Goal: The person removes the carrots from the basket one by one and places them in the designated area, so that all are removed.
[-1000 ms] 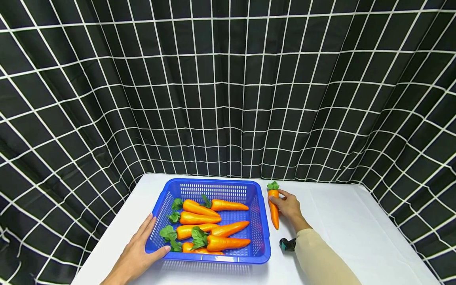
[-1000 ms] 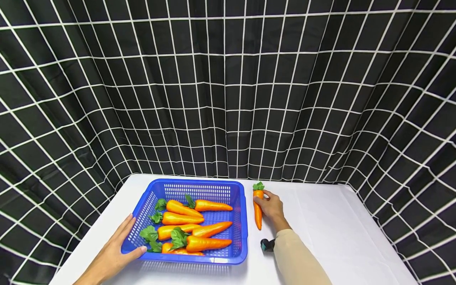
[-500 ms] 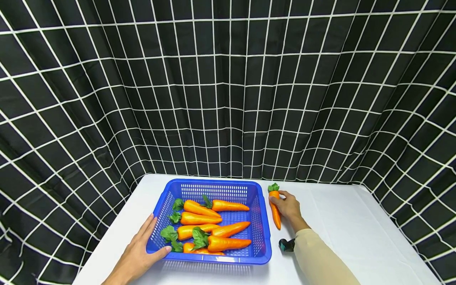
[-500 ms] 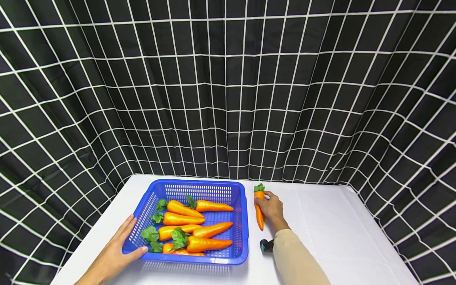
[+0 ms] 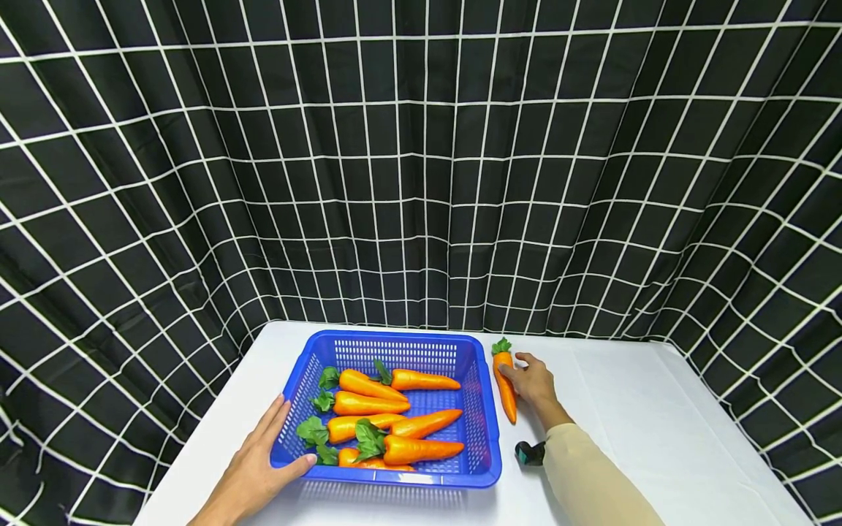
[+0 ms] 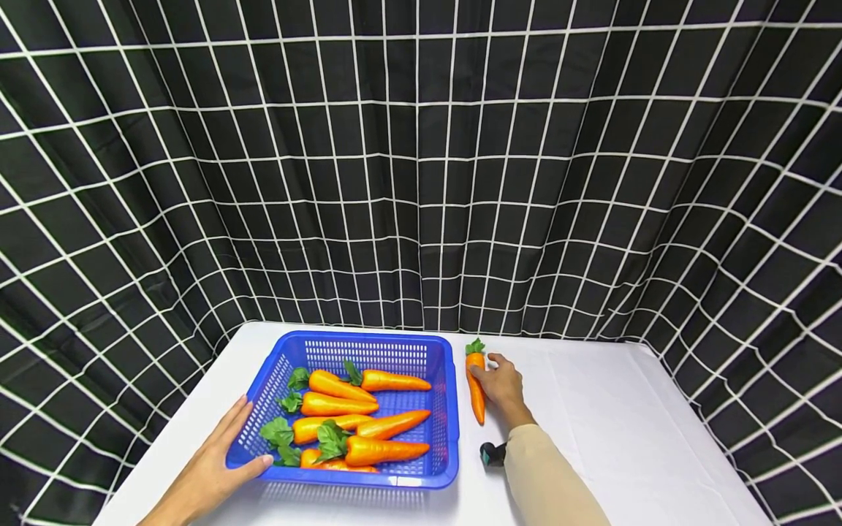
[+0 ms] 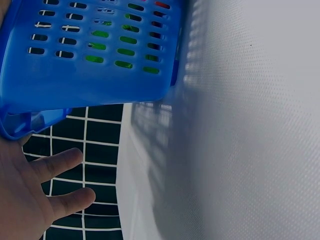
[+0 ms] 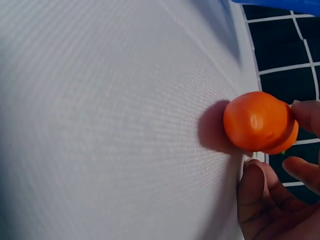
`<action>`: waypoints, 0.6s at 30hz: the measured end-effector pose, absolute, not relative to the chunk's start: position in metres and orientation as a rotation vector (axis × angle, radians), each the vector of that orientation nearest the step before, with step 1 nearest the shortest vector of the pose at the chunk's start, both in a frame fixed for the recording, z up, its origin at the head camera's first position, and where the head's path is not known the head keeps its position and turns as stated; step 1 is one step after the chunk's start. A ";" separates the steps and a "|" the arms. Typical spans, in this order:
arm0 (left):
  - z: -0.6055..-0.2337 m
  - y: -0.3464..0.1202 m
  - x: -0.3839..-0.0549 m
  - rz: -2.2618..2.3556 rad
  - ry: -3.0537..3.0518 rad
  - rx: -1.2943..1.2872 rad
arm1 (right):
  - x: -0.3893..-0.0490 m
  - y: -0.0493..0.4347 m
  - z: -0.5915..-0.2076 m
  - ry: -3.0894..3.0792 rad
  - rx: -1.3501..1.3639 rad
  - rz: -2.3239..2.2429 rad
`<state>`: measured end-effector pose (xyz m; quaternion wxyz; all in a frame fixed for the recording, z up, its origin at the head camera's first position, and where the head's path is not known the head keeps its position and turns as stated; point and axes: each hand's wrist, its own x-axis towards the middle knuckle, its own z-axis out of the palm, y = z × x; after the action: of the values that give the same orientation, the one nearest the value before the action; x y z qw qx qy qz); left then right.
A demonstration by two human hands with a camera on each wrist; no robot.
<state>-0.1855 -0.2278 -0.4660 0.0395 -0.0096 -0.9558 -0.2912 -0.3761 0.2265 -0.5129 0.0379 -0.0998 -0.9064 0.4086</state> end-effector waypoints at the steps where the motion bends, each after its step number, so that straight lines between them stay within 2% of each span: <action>1: -0.466 -0.228 -0.185 -0.893 -2.929 -0.030 | -0.376 0.226 -0.513 -2.776 -0.305 1.260; 18: -0.465 -0.229 -0.186 -0.914 -2.961 -0.012 | -0.374 0.226 -0.515 -2.752 -0.301 1.321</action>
<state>-0.1862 -0.2289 -0.4651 0.0214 -0.0040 -0.9553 -0.2949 -0.3738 0.2262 -0.5148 0.0370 -0.0981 -0.8966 0.4303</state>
